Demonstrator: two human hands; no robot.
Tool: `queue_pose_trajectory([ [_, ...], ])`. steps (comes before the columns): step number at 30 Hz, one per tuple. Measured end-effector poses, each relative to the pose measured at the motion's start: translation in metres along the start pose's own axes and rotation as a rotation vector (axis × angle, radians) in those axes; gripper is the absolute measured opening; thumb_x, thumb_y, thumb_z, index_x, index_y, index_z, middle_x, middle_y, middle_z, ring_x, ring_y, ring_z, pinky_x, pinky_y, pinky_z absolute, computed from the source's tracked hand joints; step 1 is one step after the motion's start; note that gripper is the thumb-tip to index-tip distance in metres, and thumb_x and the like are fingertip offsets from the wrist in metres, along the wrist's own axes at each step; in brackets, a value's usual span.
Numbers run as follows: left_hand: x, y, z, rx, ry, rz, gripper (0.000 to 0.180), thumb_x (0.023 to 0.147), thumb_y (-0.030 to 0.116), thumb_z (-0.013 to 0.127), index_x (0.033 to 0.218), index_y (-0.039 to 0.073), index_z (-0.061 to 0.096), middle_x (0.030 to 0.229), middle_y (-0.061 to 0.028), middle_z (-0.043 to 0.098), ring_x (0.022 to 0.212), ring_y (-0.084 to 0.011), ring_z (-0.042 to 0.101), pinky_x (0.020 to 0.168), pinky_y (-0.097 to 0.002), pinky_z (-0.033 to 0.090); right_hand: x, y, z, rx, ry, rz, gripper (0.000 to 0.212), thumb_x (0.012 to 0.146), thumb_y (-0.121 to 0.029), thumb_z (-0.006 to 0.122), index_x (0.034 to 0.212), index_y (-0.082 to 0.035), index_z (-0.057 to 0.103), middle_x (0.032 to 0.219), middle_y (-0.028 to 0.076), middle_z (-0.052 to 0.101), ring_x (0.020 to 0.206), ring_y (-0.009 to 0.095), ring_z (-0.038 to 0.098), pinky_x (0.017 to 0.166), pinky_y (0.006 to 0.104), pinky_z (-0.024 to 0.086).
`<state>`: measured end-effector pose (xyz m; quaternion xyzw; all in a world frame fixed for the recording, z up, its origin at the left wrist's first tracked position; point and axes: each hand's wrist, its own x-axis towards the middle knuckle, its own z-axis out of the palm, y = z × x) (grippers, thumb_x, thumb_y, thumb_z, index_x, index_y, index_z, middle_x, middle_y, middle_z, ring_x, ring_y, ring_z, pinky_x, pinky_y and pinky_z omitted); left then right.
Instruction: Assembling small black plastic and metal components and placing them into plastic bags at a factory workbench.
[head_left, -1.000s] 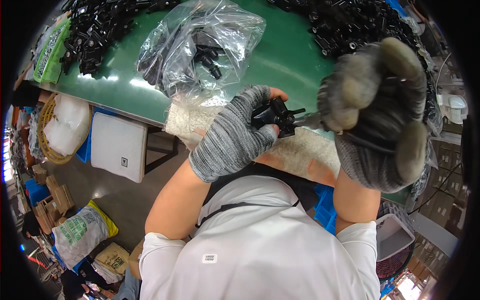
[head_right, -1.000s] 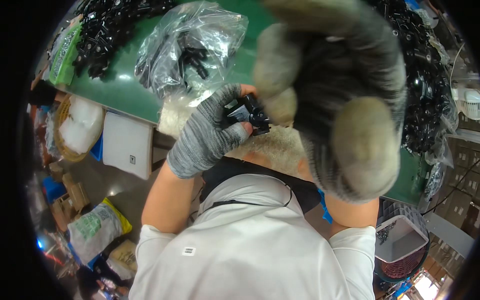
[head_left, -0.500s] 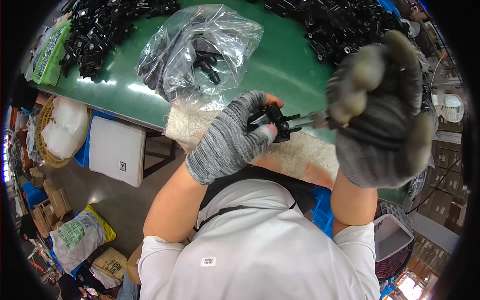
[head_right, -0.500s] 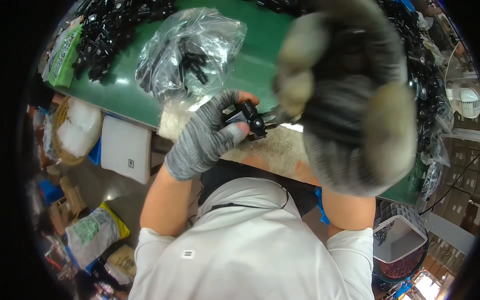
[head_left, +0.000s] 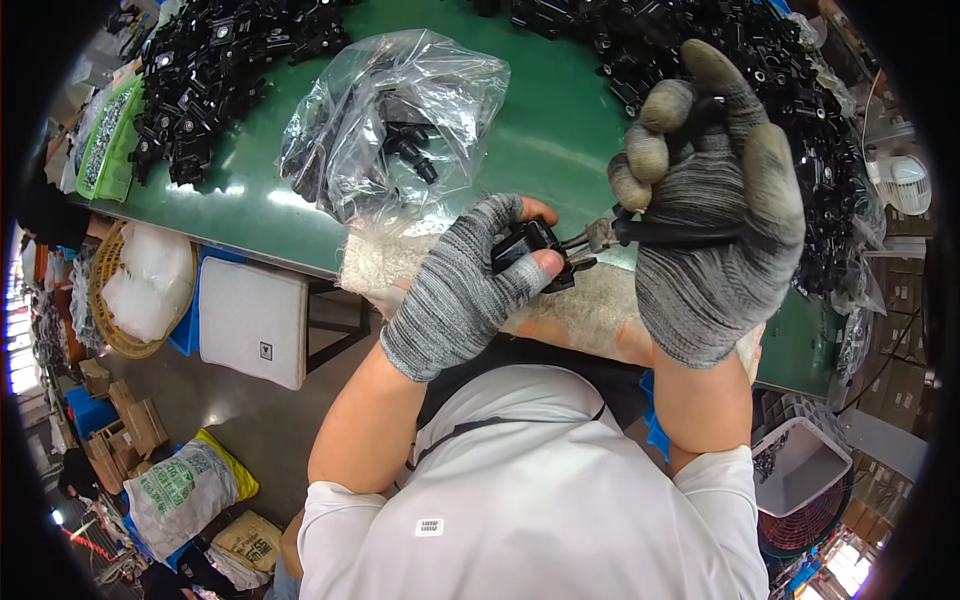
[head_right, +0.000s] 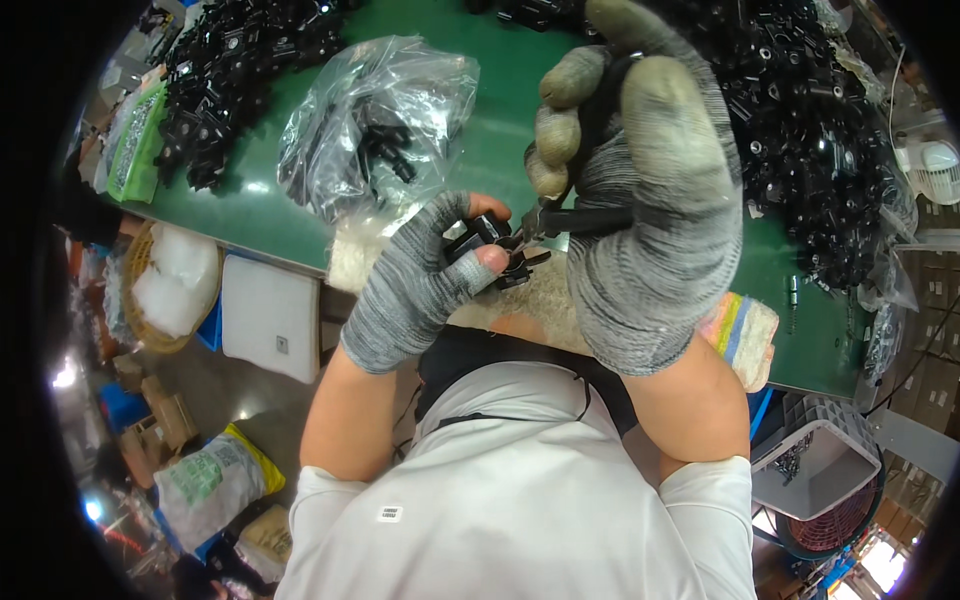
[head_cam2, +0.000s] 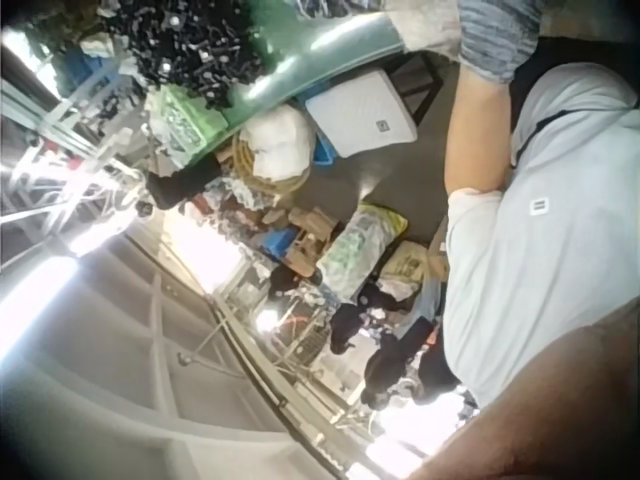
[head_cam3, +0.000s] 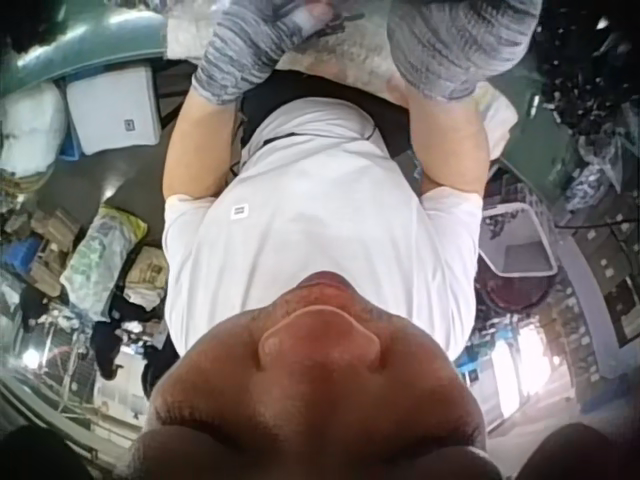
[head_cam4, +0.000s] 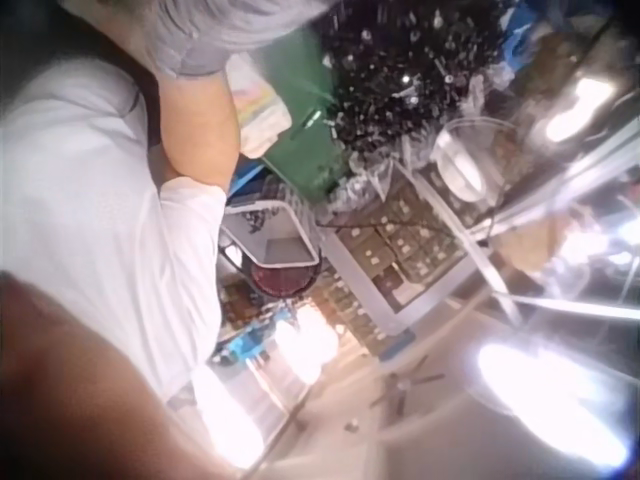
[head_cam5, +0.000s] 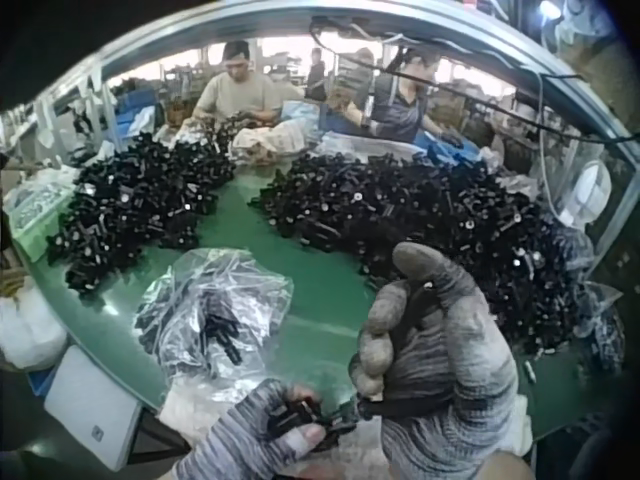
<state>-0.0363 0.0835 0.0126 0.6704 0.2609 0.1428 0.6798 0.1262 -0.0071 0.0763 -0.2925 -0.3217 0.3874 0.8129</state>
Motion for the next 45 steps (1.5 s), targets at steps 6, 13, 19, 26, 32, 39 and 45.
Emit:
queue_pose_trajectory([
  [6,-0.001,-0.004,0.004,0.039,-0.008,0.073,0.040,0.089,0.021,0.076,0.120,0.002,0.061,0.109,-0.0119,0.065,0.100,-0.0195,0.063,0.093,-0.0335,0.050,-0.004,-0.006,0.006,-0.331,0.080,-0.052,0.053,0.102,-0.035,0.055,0.137,0.004,0.051,0.103,0.011,0.061,0.080,0.018,0.058,0.062,0.0295,0.050],
  [13,-0.003,-0.009,0.005,-0.042,-0.013,0.017,0.041,0.087,0.021,0.077,0.121,0.001,0.062,0.111,-0.0119,0.065,0.106,-0.0204,0.063,0.096,-0.0335,0.050,-0.017,0.003,0.008,-0.479,-0.038,-0.172,0.048,0.099,-0.032,0.062,0.133,0.002,0.056,0.095,0.009,0.061,0.066,0.015,0.054,0.058,0.0293,0.047],
  [19,-0.004,-0.006,0.000,0.023,-0.027,0.063,0.042,0.089,0.017,0.074,0.125,0.001,0.059,0.112,-0.0107,0.064,0.106,-0.0187,0.062,0.096,-0.0333,0.050,-0.012,-0.011,-0.014,-0.236,-0.183,-0.190,0.066,0.095,-0.034,0.068,0.145,0.001,0.044,0.107,0.014,0.057,0.082,0.017,0.056,0.062,0.0300,0.048],
  [26,-0.006,-0.016,0.003,-0.206,-0.021,0.052,0.040,0.092,0.014,0.071,0.127,0.003,0.056,0.108,-0.0054,0.064,0.096,-0.0130,0.062,0.084,-0.0276,0.054,-0.028,-0.033,-0.012,-0.268,-0.076,-0.167,0.087,0.091,-0.040,0.071,0.153,0.005,0.030,0.119,0.014,0.050,0.091,0.019,0.053,0.072,0.0320,0.047],
  [32,0.020,0.019,-0.054,-0.339,0.248,0.261,0.045,0.093,0.016,0.072,0.132,0.002,0.053,0.107,-0.0076,0.063,0.088,-0.0130,0.065,0.067,-0.0241,0.057,-0.048,-0.035,-0.031,-0.340,0.104,-0.212,0.082,0.090,-0.041,0.073,0.150,0.002,0.038,0.114,0.011,0.055,0.086,0.015,0.055,0.069,0.0274,0.049],
  [39,0.112,0.144,-0.281,-0.161,0.790,0.554,0.075,0.093,0.004,0.069,0.156,0.010,0.027,0.110,-0.0150,0.066,0.079,-0.0213,0.070,0.049,-0.0275,0.051,-0.060,-0.029,-0.044,-0.350,0.242,-0.200,0.075,0.087,-0.041,0.076,0.146,-0.003,0.047,0.109,0.007,0.056,0.083,0.012,0.056,0.066,0.0252,0.050],
  [45,0.128,0.099,-0.303,0.008,0.850,0.207,0.062,0.090,0.015,0.076,0.145,0.005,0.047,0.093,-0.0086,0.066,0.056,-0.0140,0.056,0.047,-0.0312,0.048,-0.069,-0.029,-0.063,-0.418,0.309,-0.207,0.074,0.089,-0.040,0.074,0.145,-0.002,0.046,0.108,0.007,0.057,0.080,0.011,0.057,0.060,0.0234,0.050],
])
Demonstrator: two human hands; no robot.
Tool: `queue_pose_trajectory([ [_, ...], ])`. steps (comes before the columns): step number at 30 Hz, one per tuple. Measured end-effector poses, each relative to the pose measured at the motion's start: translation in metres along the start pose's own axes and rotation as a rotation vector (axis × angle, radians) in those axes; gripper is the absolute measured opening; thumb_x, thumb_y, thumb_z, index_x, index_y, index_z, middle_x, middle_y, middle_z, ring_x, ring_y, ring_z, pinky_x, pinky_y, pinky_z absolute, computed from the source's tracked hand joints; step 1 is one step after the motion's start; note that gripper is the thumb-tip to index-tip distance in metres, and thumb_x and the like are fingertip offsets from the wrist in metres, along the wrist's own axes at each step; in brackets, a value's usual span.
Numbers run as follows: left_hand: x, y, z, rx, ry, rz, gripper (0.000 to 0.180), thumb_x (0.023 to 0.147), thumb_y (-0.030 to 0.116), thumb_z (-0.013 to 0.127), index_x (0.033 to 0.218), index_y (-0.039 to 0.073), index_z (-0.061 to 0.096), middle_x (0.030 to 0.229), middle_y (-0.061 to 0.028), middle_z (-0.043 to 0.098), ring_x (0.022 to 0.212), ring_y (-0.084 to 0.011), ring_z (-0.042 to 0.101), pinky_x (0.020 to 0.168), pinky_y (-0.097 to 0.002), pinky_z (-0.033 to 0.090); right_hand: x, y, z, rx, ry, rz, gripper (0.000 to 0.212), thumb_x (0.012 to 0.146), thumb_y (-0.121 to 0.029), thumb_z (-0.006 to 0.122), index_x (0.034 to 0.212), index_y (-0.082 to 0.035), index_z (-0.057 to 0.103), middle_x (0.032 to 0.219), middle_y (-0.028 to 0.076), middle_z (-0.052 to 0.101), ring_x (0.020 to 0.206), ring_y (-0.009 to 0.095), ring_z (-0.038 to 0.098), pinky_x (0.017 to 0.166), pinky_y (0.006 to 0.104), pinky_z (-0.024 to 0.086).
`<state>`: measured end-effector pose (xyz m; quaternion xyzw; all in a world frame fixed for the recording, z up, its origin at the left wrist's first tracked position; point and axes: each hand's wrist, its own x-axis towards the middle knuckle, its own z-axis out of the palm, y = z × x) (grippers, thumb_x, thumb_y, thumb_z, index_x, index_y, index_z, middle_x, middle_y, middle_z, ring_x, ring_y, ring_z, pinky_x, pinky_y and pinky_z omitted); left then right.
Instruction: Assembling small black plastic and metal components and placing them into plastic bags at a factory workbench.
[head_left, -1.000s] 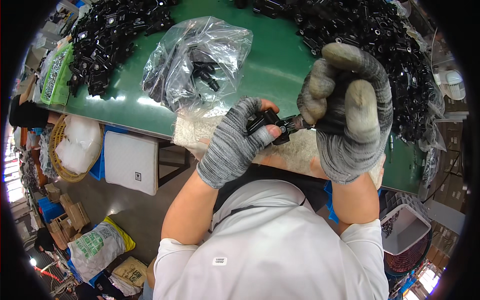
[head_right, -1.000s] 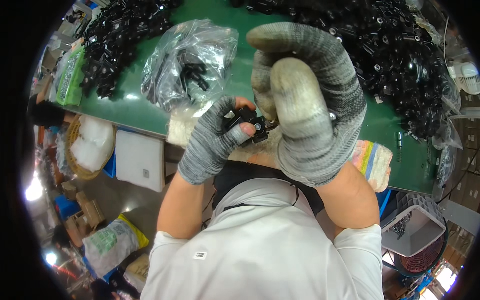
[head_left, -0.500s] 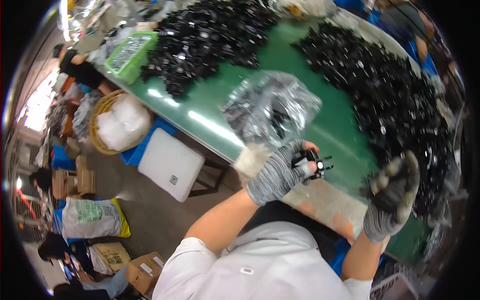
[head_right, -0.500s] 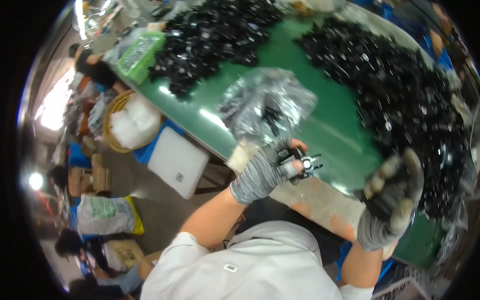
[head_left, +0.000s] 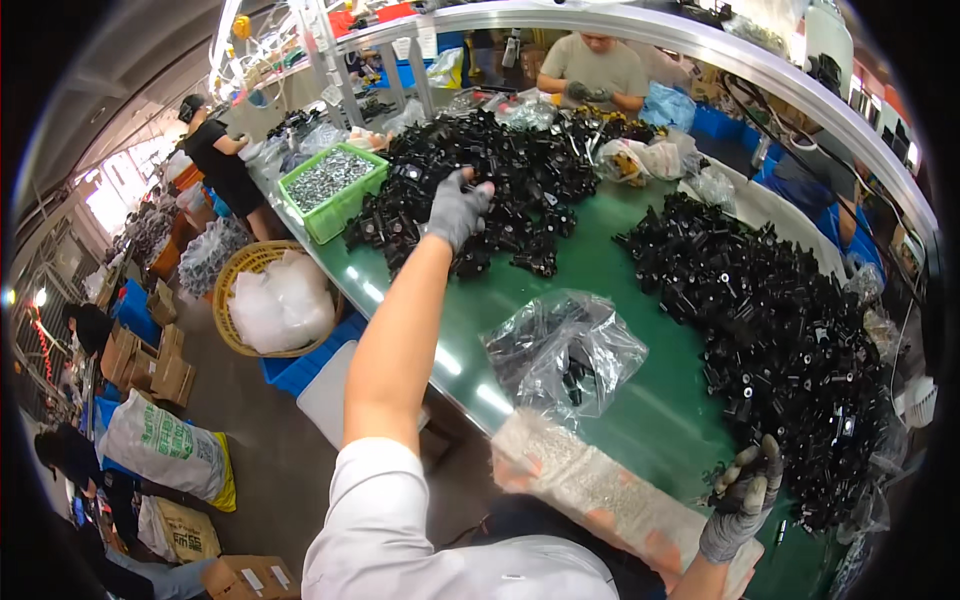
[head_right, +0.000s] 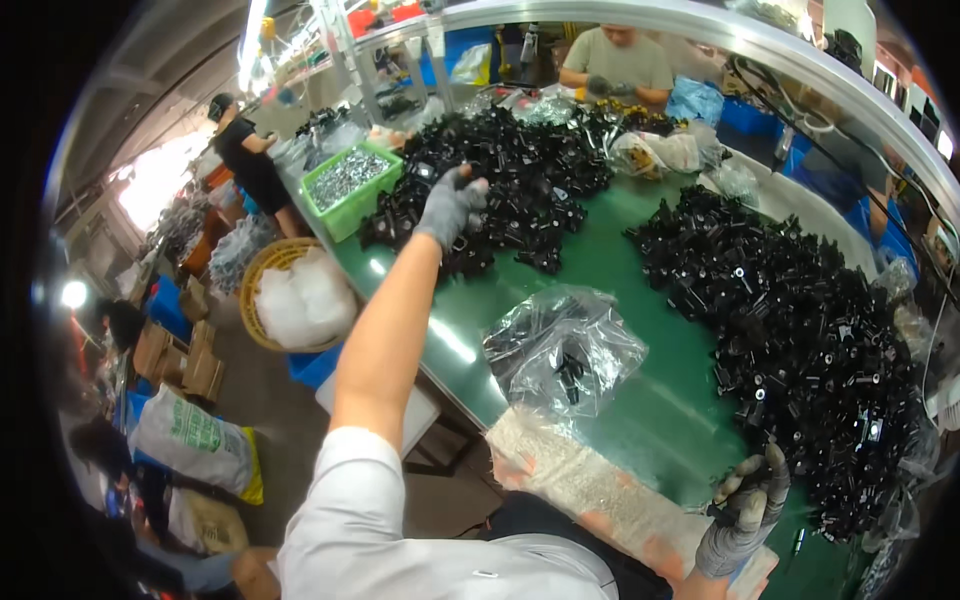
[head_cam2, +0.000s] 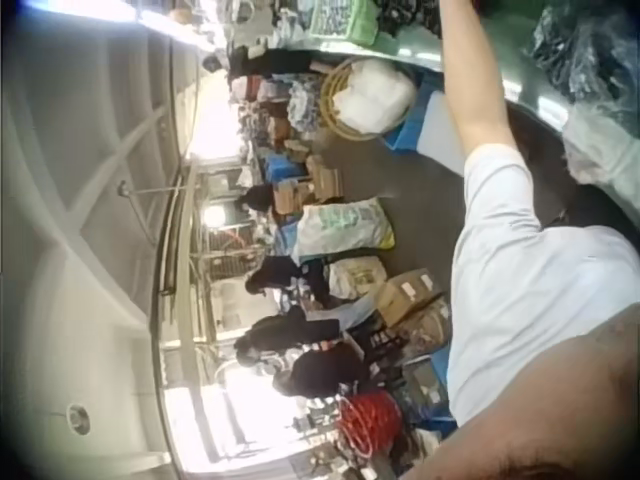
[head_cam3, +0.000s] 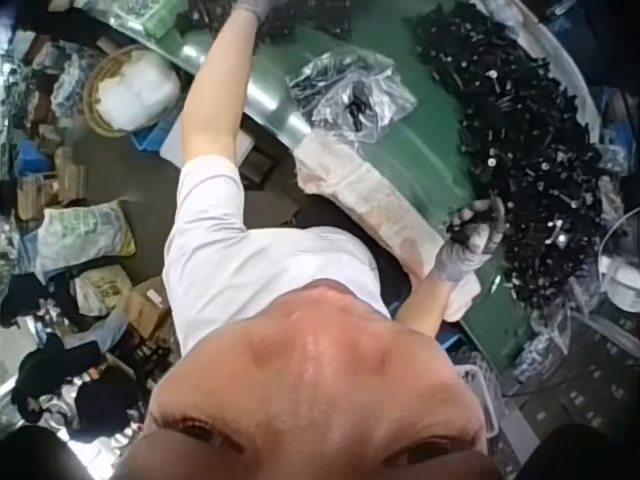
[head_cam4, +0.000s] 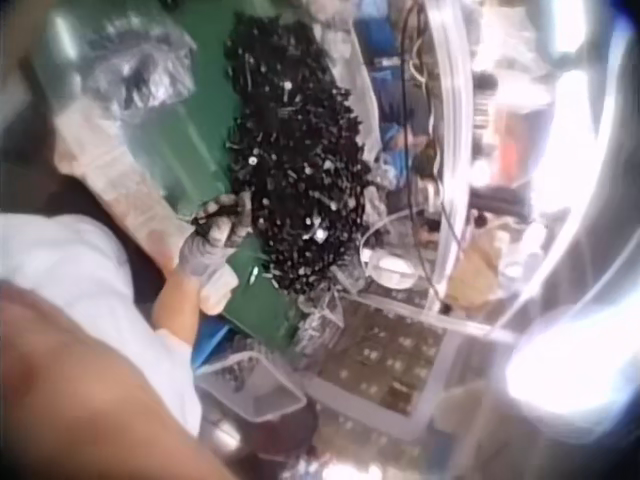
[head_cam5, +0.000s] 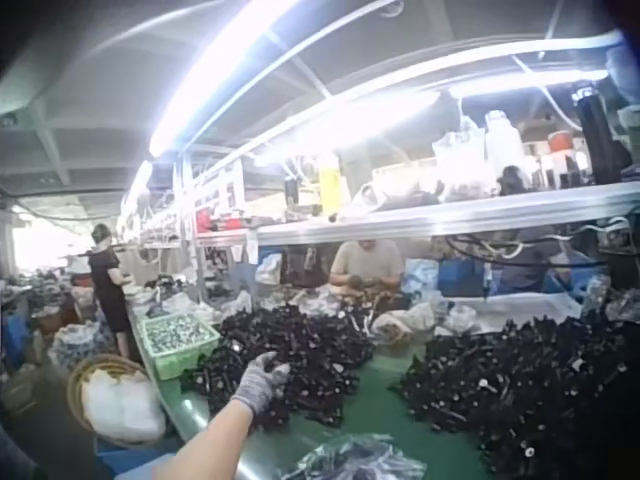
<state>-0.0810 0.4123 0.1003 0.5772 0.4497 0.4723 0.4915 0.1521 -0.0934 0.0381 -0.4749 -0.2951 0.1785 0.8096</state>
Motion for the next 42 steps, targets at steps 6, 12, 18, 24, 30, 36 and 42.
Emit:
queue_pose_trajectory([
  [6,-0.155,-0.047,0.030,0.100,-0.125,0.502,0.036,0.091,0.018,0.072,0.123,0.007,0.062,0.106,-0.0084,0.063,0.088,-0.0180,0.063,0.079,-0.0291,0.052,0.024,-0.008,0.017,-0.269,0.083,0.144,0.054,0.087,-0.009,0.058,0.140,-0.003,0.054,0.103,0.002,0.057,0.078,0.007,0.053,0.060,0.0194,0.043],
  [12,-0.273,-0.082,0.041,0.062,-0.345,0.581,0.025,0.091,0.018,0.074,0.113,0.008,0.067,0.102,-0.0099,0.061,0.079,-0.0165,0.063,0.071,-0.0292,0.053,0.093,0.008,0.052,-0.798,-0.171,0.239,0.044,0.085,-0.007,0.063,0.129,-0.004,0.061,0.093,0.003,0.060,0.080,0.009,0.054,0.071,0.0241,0.048],
  [18,-0.307,-0.104,0.075,-0.047,-0.521,0.428,0.027,0.089,0.013,0.075,0.114,0.007,0.067,0.101,-0.0071,0.062,0.077,-0.0139,0.060,0.069,-0.0273,0.051,0.208,0.096,0.094,-1.542,-0.258,-0.158,0.053,0.090,-0.030,0.065,0.137,-0.008,0.055,0.120,0.023,0.066,0.111,0.036,0.065,0.097,0.0479,0.051],
  [24,-0.334,-0.087,0.065,-0.111,-0.573,0.293,0.028,0.090,0.013,0.075,0.115,0.003,0.067,0.100,-0.0055,0.063,0.083,-0.0137,0.059,0.075,-0.0276,0.050,0.239,0.141,0.165,-1.835,-0.457,0.177,0.053,0.089,-0.024,0.062,0.139,-0.010,0.052,0.141,0.023,0.052,0.126,0.039,0.059,0.102,0.0473,0.051],
  [30,-0.333,-0.064,0.078,-0.460,-0.674,-0.156,0.040,0.094,0.024,0.072,0.126,0.004,0.061,0.100,-0.0070,0.067,0.081,-0.0117,0.060,0.071,-0.0250,0.048,0.223,0.138,0.133,-1.827,-0.452,0.055,0.046,0.088,-0.016,0.065,0.132,-0.008,0.057,0.130,0.020,0.061,0.114,0.035,0.066,0.092,0.0465,0.057],
  [36,-0.311,-0.066,0.108,-0.764,-0.593,-0.452,0.066,0.101,0.042,0.055,0.153,0.005,0.039,0.145,-0.0116,0.049,0.126,-0.0246,0.053,0.099,-0.0397,0.046,0.124,0.044,0.117,-1.285,-0.479,-0.234,0.039,0.081,-0.033,0.070,0.109,-0.007,0.065,0.100,0.020,0.068,0.096,0.036,0.067,0.085,0.0460,0.054],
  [42,-0.332,-0.059,0.126,-1.056,-0.721,-0.604,0.064,0.098,0.040,0.061,0.149,0.006,0.042,0.140,-0.0107,0.055,0.129,-0.0272,0.051,0.110,-0.0461,0.040,0.025,0.002,0.074,-1.282,-0.585,-0.287,0.040,0.078,-0.022,0.071,0.115,-0.006,0.065,0.095,0.014,0.063,0.085,0.033,0.065,0.078,0.0431,0.054],
])
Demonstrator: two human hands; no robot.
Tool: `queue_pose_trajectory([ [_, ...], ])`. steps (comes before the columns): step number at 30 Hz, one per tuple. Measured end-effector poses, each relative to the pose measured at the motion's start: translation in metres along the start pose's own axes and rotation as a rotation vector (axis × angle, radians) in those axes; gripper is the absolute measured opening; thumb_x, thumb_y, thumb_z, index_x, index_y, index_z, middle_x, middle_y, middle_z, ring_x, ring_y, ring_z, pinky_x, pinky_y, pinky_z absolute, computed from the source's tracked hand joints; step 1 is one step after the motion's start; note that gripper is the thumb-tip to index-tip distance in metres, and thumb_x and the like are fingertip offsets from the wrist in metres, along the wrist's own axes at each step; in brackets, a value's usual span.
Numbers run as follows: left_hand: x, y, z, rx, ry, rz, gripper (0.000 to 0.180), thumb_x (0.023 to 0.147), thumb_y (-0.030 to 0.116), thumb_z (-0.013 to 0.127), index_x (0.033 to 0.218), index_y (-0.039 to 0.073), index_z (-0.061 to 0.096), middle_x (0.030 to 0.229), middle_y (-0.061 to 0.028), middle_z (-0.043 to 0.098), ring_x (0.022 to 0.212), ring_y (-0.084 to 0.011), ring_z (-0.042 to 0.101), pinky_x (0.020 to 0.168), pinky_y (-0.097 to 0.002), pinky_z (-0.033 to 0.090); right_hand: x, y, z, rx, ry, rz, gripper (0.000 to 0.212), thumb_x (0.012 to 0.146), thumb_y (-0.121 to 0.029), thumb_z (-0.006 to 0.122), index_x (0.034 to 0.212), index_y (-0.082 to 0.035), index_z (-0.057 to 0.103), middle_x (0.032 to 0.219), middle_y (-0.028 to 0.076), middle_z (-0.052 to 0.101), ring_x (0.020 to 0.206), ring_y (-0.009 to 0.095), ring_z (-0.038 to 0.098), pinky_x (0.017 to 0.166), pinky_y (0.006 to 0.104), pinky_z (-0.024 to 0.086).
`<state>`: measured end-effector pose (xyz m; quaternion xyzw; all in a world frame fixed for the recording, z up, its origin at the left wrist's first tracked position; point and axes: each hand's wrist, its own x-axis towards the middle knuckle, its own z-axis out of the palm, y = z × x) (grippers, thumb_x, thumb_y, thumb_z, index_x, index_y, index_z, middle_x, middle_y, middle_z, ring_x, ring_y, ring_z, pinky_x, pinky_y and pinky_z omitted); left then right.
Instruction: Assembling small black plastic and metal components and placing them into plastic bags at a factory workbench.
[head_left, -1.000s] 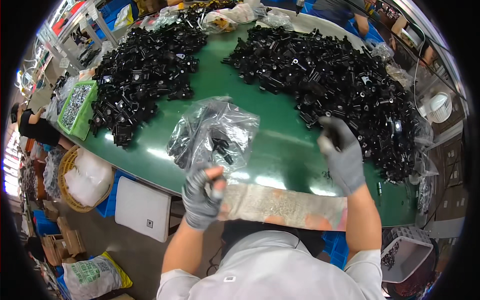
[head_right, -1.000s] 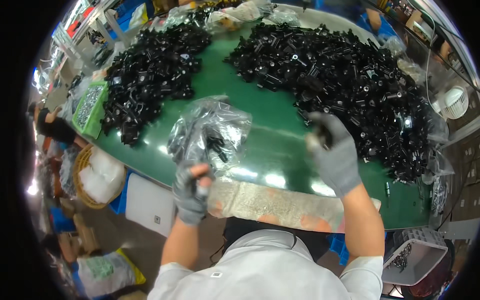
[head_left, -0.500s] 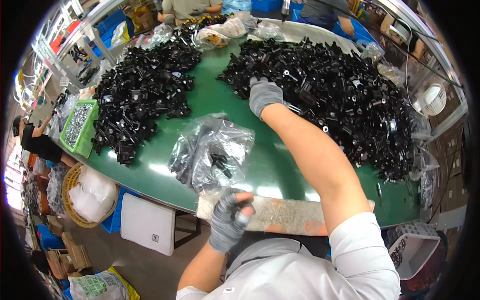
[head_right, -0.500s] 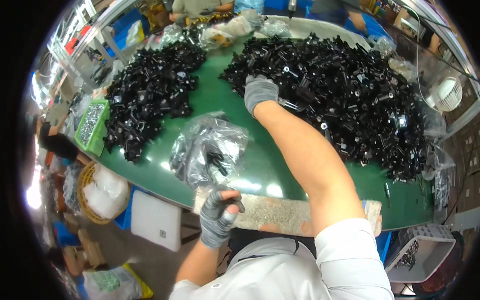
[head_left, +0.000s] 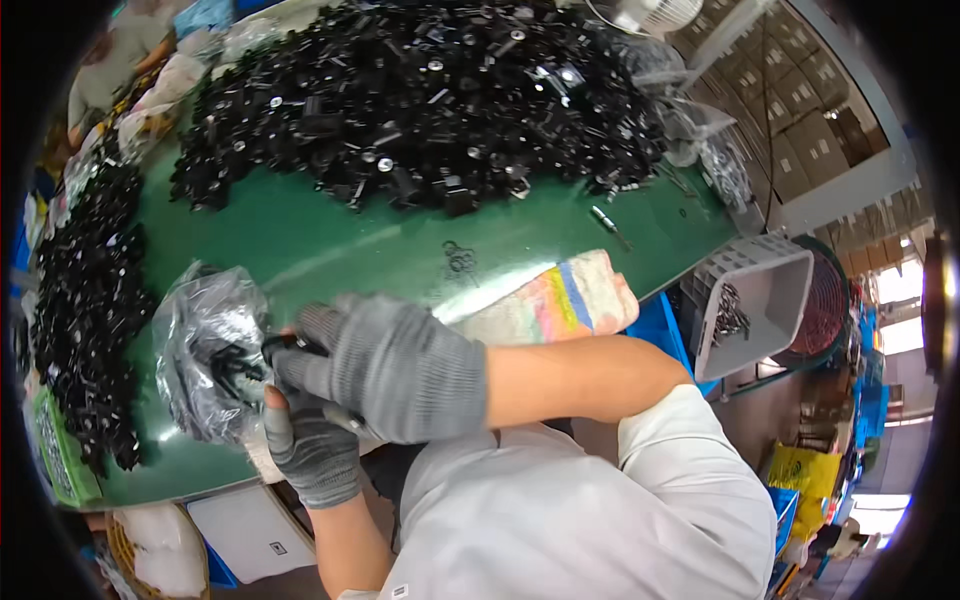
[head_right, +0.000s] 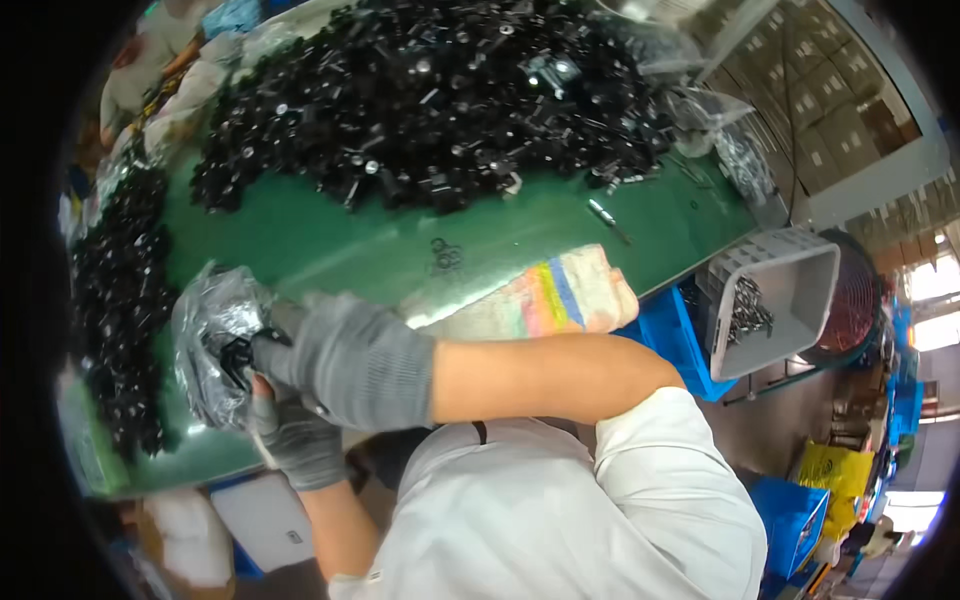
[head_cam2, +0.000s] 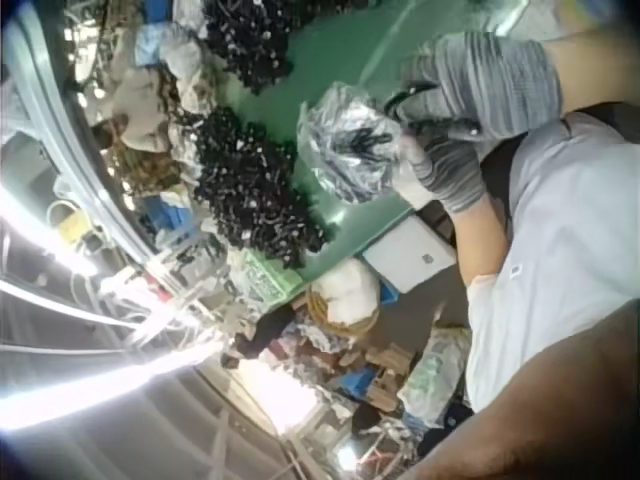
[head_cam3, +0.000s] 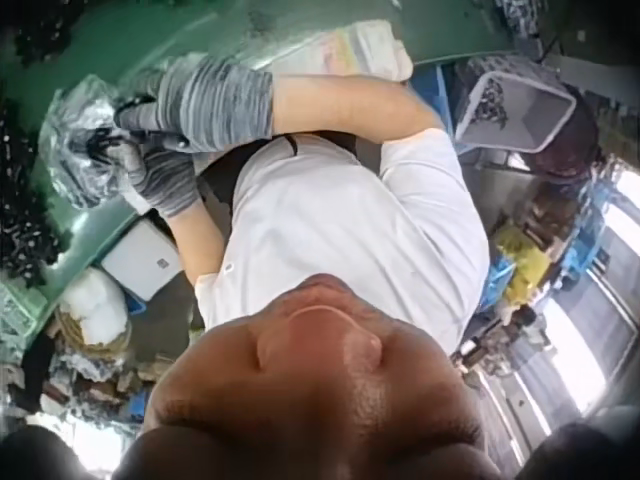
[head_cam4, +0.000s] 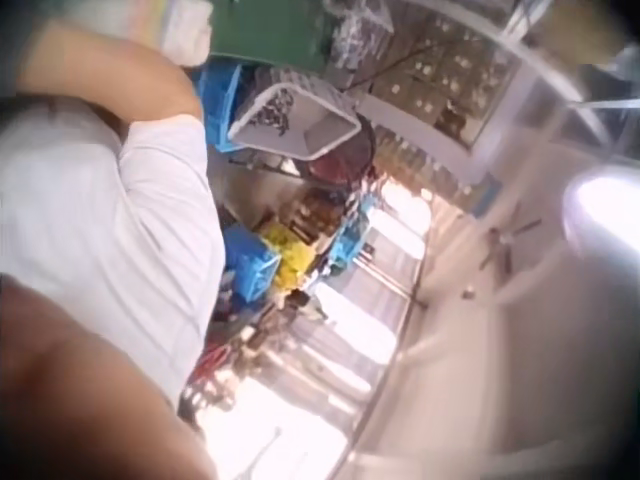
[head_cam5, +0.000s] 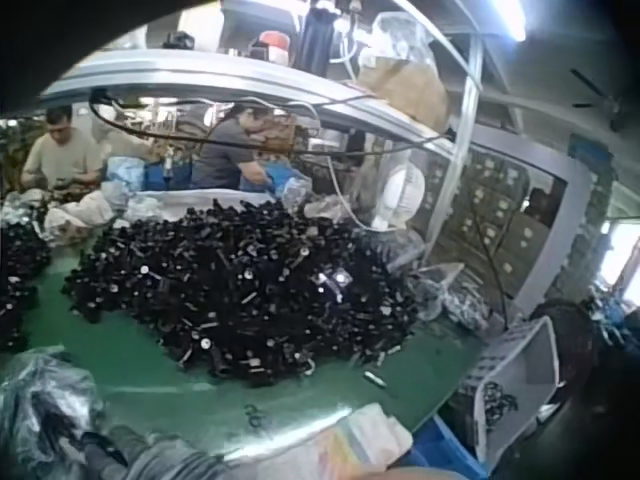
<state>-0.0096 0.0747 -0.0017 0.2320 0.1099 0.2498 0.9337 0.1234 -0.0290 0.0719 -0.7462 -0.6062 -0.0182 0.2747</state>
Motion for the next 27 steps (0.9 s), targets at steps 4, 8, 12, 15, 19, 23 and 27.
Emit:
queue_pose_trajectory([
  [4,-0.018,-0.013,-0.002,-0.012,-0.010,-0.138,0.070,0.094,0.036,0.069,0.150,0.006,0.040,0.133,-0.0142,0.058,0.106,-0.0237,0.060,0.084,-0.0367,0.052,-0.057,0.025,-0.078,0.220,-0.145,0.298,0.045,0.079,-0.015,0.067,0.122,-0.004,0.065,0.116,0.016,0.067,0.100,0.029,0.065,0.087,0.0373,0.054],
  [8,-0.031,-0.018,-0.002,0.125,-0.012,-0.194,0.078,0.087,0.030,0.079,0.150,0.005,0.040,0.130,-0.0174,0.059,0.097,-0.0220,0.062,0.072,-0.0297,0.053,-0.126,0.127,-0.104,-0.430,0.106,0.715,0.036,0.082,-0.011,0.070,0.117,-0.009,0.068,0.104,0.016,0.071,0.093,0.030,0.070,0.084,0.0418,0.056],
  [12,-0.029,-0.031,-0.005,0.552,-0.090,-0.057,0.073,0.082,0.020,0.083,0.143,0.003,0.046,0.126,-0.0131,0.060,0.104,-0.0197,0.062,0.081,-0.0282,0.053,-0.153,0.176,-0.117,-0.611,-0.187,1.016,0.037,0.089,-0.026,0.060,0.123,-0.011,0.065,0.117,0.017,0.069,0.107,0.035,0.067,0.095,0.0428,0.053],
  [15,-0.034,-0.042,0.007,0.786,0.014,-0.026,0.064,0.085,0.013,0.079,0.140,0.001,0.049,0.120,-0.0090,0.061,0.100,-0.0163,0.061,0.084,-0.0273,0.052,-0.183,0.219,-0.094,-0.689,-0.219,1.017,0.037,0.087,-0.023,0.062,0.123,-0.012,0.066,0.116,0.018,0.069,0.105,0.036,0.067,0.092,0.0448,0.054],
  [19,-0.035,-0.041,0.017,0.930,0.072,-0.077,0.060,0.085,0.015,0.079,0.138,0.006,0.052,0.115,-0.0070,0.060,0.097,-0.0140,0.061,0.083,-0.0263,0.053,-0.167,0.203,-0.091,-0.649,-0.106,0.939,0.039,0.084,-0.016,0.065,0.122,-0.011,0.066,0.110,0.019,0.071,0.100,0.035,0.069,0.088,0.0450,0.054],
  [23,-0.035,-0.049,0.023,0.919,0.117,-0.075,0.059,0.083,0.011,0.079,0.137,0.006,0.053,0.114,-0.0077,0.060,0.100,-0.0162,0.062,0.089,-0.0301,0.053,-0.126,0.125,-0.098,0.105,0.389,0.817,0.041,0.084,-0.001,0.068,0.124,-0.008,0.063,0.103,0.010,0.070,0.089,0.016,0.066,0.081,0.0289,0.054],
  [27,-0.032,-0.052,0.021,1.080,0.084,-0.030,0.058,0.083,0.010,0.077,0.136,0.006,0.055,0.110,-0.0082,0.058,0.097,-0.0182,0.059,0.090,-0.0318,0.050,-0.105,0.047,-0.069,0.693,0.541,0.413,0.033,0.087,0.005,0.064,0.119,-0.004,0.060,0.102,0.008,0.069,0.089,0.012,0.063,0.076,0.0238,0.051],
])
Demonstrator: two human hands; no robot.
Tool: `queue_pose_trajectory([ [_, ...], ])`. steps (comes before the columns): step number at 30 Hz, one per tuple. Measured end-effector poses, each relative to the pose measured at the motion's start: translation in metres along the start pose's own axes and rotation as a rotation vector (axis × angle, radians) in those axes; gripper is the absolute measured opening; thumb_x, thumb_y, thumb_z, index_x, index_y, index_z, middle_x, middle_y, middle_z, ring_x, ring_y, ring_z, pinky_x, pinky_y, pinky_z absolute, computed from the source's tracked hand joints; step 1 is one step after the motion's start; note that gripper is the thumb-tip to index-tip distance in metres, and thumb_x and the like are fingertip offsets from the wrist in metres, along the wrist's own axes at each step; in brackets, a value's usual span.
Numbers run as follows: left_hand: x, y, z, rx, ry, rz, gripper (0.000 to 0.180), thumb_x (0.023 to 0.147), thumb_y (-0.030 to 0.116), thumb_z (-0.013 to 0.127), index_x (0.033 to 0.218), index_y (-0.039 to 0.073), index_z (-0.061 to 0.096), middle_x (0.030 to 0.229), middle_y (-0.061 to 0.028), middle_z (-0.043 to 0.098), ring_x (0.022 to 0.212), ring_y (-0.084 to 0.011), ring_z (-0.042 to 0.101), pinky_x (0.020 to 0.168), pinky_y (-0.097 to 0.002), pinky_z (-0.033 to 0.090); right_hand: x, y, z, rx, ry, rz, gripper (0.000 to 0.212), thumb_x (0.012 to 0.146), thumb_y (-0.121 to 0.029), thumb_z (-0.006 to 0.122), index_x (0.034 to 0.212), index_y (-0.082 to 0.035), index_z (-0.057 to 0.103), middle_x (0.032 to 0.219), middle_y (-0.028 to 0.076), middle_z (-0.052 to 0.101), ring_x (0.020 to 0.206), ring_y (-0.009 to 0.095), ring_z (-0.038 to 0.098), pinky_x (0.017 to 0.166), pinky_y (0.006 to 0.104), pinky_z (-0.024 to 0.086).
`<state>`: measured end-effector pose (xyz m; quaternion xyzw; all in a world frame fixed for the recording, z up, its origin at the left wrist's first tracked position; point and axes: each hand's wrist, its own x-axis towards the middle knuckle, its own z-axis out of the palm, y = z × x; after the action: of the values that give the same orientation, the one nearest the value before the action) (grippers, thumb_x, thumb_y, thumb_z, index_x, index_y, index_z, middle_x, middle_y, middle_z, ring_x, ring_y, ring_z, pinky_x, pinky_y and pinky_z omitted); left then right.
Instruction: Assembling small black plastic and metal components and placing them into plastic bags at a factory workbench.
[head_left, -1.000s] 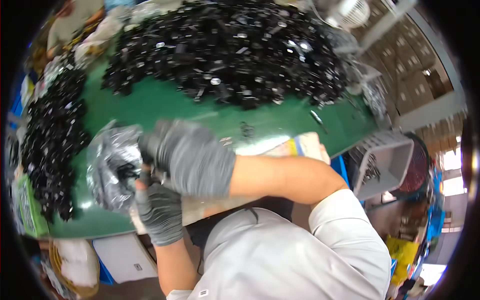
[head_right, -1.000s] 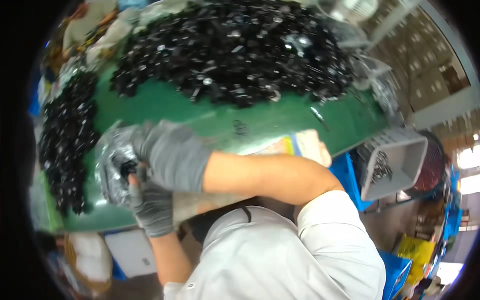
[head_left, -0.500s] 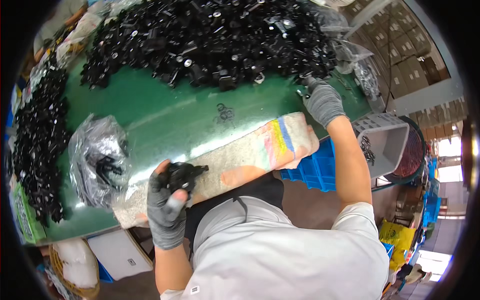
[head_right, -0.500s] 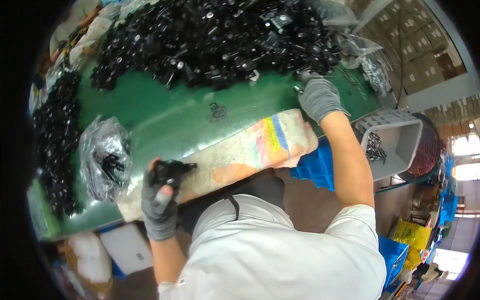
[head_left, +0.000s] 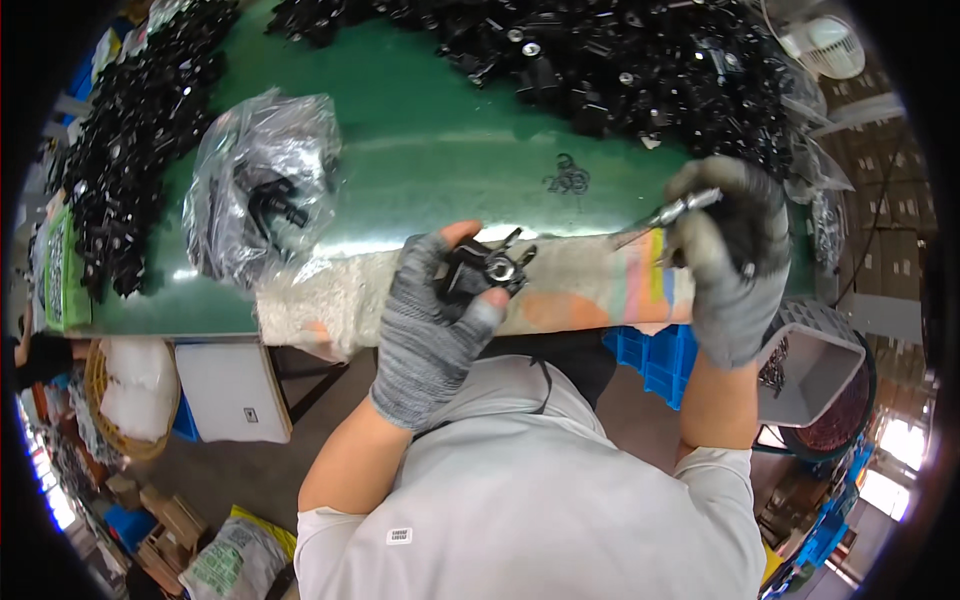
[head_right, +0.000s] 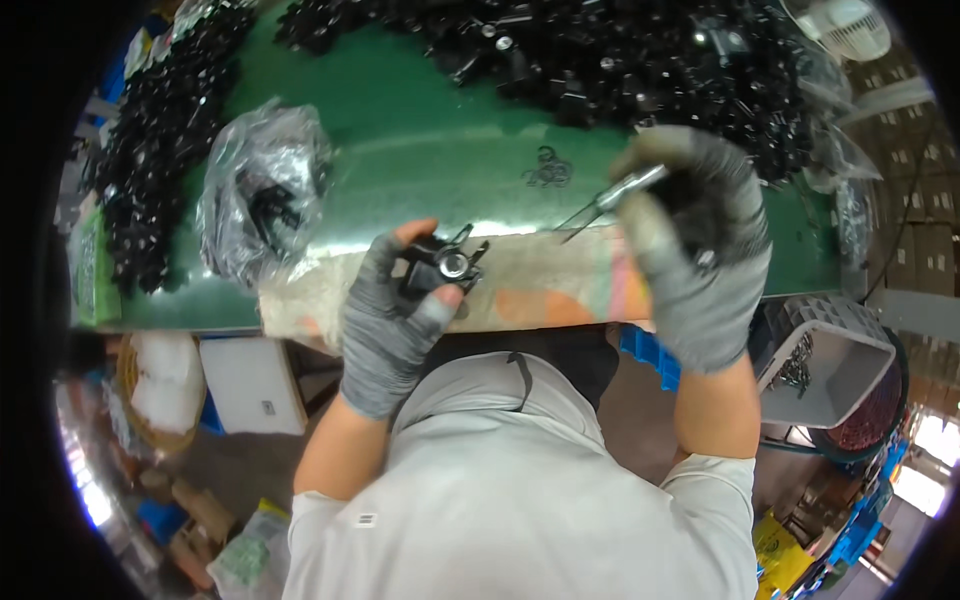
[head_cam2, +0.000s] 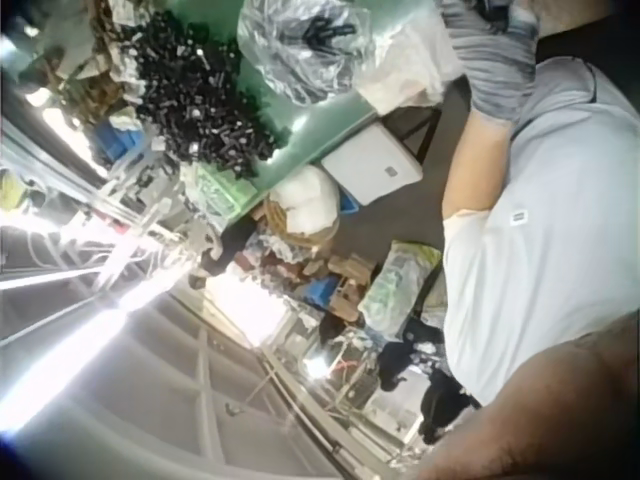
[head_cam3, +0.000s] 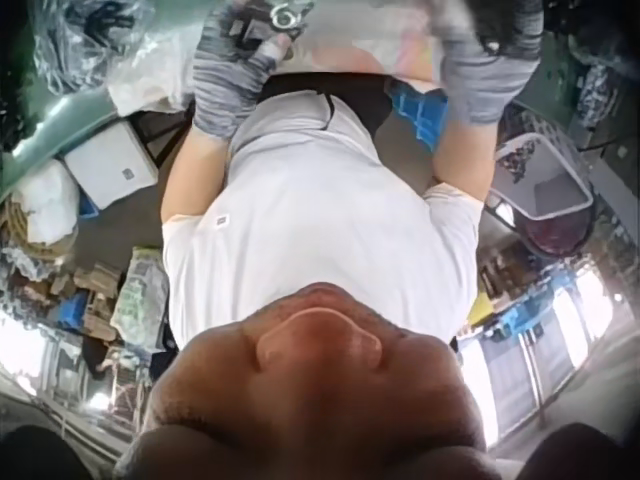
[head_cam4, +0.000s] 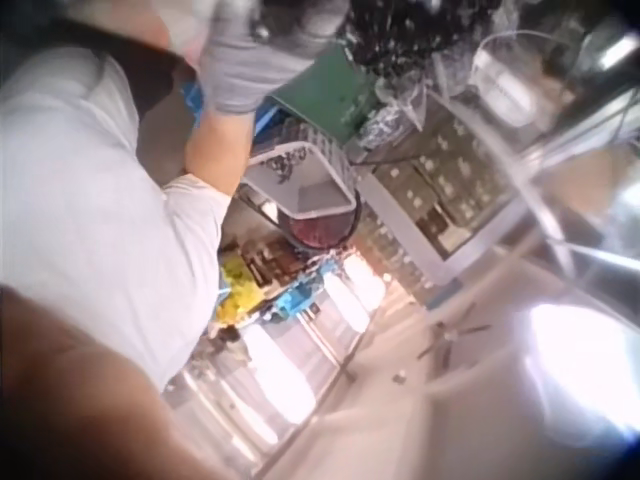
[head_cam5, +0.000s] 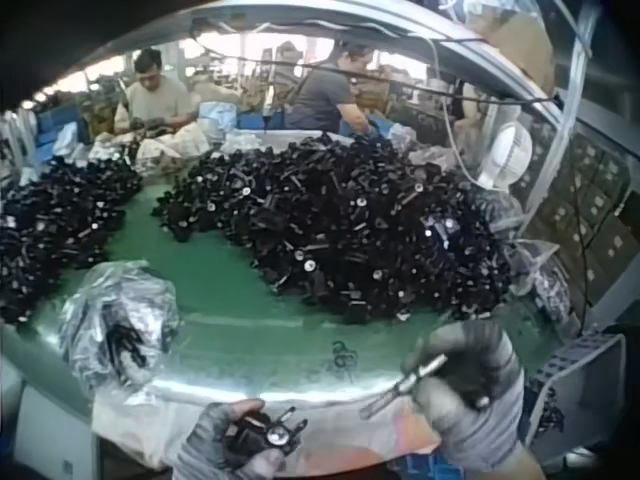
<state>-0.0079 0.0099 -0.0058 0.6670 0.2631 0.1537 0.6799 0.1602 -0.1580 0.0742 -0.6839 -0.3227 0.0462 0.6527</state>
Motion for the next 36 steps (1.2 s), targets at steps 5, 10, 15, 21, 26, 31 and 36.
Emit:
queue_pose_trajectory([
  [5,0.004,-0.003,0.000,0.125,-0.065,0.138,0.058,0.086,0.000,0.074,0.139,0.005,0.050,0.109,-0.0063,0.061,0.091,-0.0104,0.061,0.078,-0.0231,0.054,-0.013,0.019,0.044,0.070,-0.192,-0.218,0.042,0.082,0.010,0.067,0.120,-0.004,0.056,0.105,0.011,0.066,0.090,0.015,0.062,0.073,0.0277,0.052],
  [10,0.004,0.001,0.002,0.128,-0.026,0.169,0.058,0.078,0.001,0.074,0.133,0.006,0.056,0.107,-0.0093,0.055,0.094,-0.0208,0.059,0.089,-0.0328,0.050,-0.006,0.029,0.052,-0.258,-0.507,-0.332,0.033,0.082,0.003,0.069,0.114,-0.004,0.064,0.103,0.014,0.066,0.090,0.025,0.065,0.077,0.0360,0.054],
  [15,-0.002,0.001,-0.009,-0.193,-0.101,0.022,0.053,0.085,0.018,0.079,0.131,0.005,0.055,0.112,-0.0088,0.057,0.103,-0.0197,0.059,0.089,-0.0343,0.051,0.003,0.034,0.028,0.207,-0.183,-0.206,0.057,0.085,-0.016,0.070,0.137,-0.002,0.054,0.111,0.012,0.066,0.081,0.011,0.058,0.068,0.0235,0.049],
  [21,0.009,-0.025,-0.021,-0.438,-0.076,0.061,0.053,0.088,0.044,0.078,0.117,0.007,0.055,0.103,-0.0071,0.061,0.086,-0.0128,0.062,0.071,-0.0249,0.053,0.034,0.065,0.012,0.555,-0.058,-0.189,0.089,0.079,-0.059,0.079,0.141,-0.001,0.051,0.123,0.021,0.065,0.087,0.014,0.062,0.070,0.0244,0.052],
  [26,0.012,-0.047,-0.021,-0.429,-0.056,0.083,0.059,0.083,0.050,0.079,0.117,0.008,0.055,0.115,-0.0139,0.063,0.097,-0.0230,0.069,0.080,-0.0315,0.060,0.048,0.091,0.032,0.625,-0.090,-0.264,0.058,0.093,-0.037,0.070,0.138,-0.003,0.054,0.122,0.022,0.065,0.084,0.015,0.062,0.070,0.0247,0.053],
  [31,0.014,-0.050,-0.021,-0.465,-0.051,0.123,0.065,0.080,0.053,0.082,0.117,0.007,0.055,0.116,-0.0137,0.063,0.104,-0.0273,0.068,0.091,-0.0378,0.058,0.050,0.100,0.045,0.587,0.004,-0.209,0.044,0.097,-0.031,0.066,0.131,-0.005,0.057,0.115,0.018,0.067,0.080,0.012,0.061,0.068,0.0242,0.052],
  [36,0.015,-0.051,-0.023,-0.456,-0.057,0.102,0.068,0.078,0.055,0.083,0.118,0.007,0.055,0.116,-0.0132,0.063,0.104,-0.0272,0.068,0.089,-0.0369,0.058,0.052,0.102,0.057,0.558,0.112,-0.126,0.028,0.101,-0.022,0.061,0.123,-0.005,0.059,0.103,0.015,0.069,0.077,0.012,0.061,0.065,0.0239,0.051],
])
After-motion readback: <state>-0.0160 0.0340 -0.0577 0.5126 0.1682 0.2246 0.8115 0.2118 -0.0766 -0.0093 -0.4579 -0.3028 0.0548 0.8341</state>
